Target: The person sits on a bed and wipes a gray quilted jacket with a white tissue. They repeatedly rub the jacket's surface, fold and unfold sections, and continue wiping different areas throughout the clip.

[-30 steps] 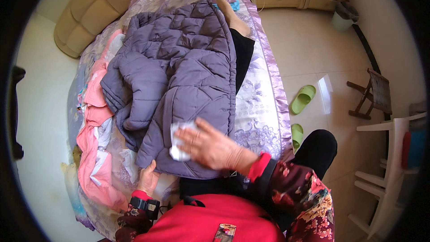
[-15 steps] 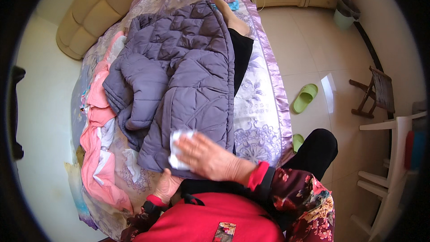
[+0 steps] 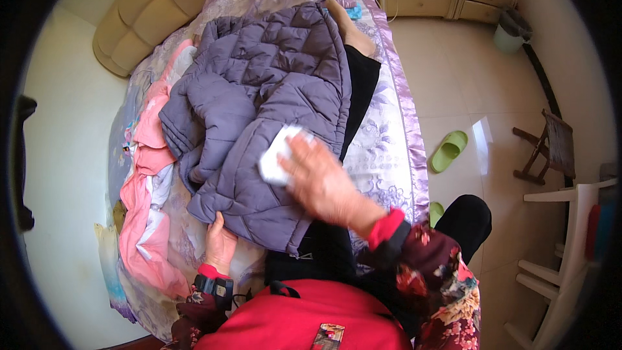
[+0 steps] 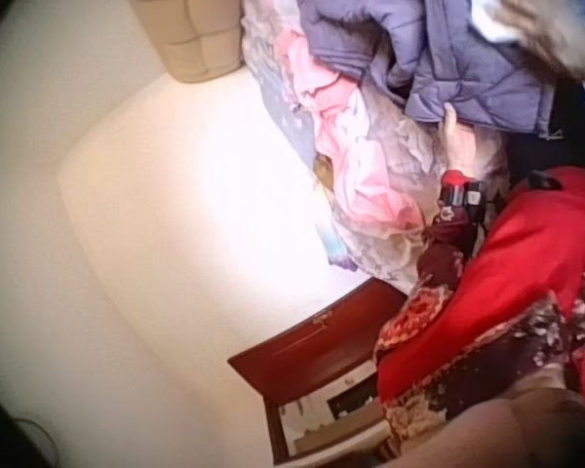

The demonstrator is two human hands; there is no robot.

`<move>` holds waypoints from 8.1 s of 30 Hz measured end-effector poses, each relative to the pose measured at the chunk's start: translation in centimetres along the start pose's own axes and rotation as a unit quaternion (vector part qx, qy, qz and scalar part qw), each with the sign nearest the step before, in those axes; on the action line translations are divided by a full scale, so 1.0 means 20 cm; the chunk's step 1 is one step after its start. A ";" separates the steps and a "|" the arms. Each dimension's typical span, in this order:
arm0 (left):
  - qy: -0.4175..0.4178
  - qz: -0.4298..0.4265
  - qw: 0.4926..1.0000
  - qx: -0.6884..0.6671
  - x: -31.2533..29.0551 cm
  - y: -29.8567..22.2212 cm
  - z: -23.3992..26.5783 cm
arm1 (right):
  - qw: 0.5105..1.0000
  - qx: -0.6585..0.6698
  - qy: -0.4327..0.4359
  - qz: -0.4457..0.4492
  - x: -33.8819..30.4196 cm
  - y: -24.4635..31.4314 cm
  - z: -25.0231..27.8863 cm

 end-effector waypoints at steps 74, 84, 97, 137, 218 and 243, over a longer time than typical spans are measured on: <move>0.172 0.158 0.953 0.191 -0.29 0.26 -0.30 | 0.991 -0.052 0.081 0.091 -0.18 0.07 -0.14; 0.166 0.155 0.955 0.190 -0.30 0.29 -0.33 | 0.982 0.113 0.123 0.084 -0.33 0.34 -0.29; 0.208 0.186 0.922 0.269 -0.36 0.24 -0.30 | 0.996 -0.041 -0.077 -0.037 -0.03 -0.16 0.06; 0.494 0.137 0.813 0.277 -0.44 -0.40 -0.82 | 0.477 0.783 -0.245 -0.313 -0.41 -0.48 0.07; 0.350 -0.394 0.587 0.614 -0.30 0.06 -1.08 | 0.914 0.207 -0.035 -0.346 -0.30 -0.59 -0.02; 0.131 -0.424 0.500 0.744 0.08 -0.11 -1.05 | 0.668 0.561 -0.307 -0.380 -0.23 -0.91 0.05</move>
Point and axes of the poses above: each hand's wrist, its own x-axis towards the middle knuckle, its own z-axis out of the back of the hand, y = z × x, the point moved 9 cm from there along x, towards the middle knuckle, and after that the axes turned 13 degrees about x, right-handed, at the moved point
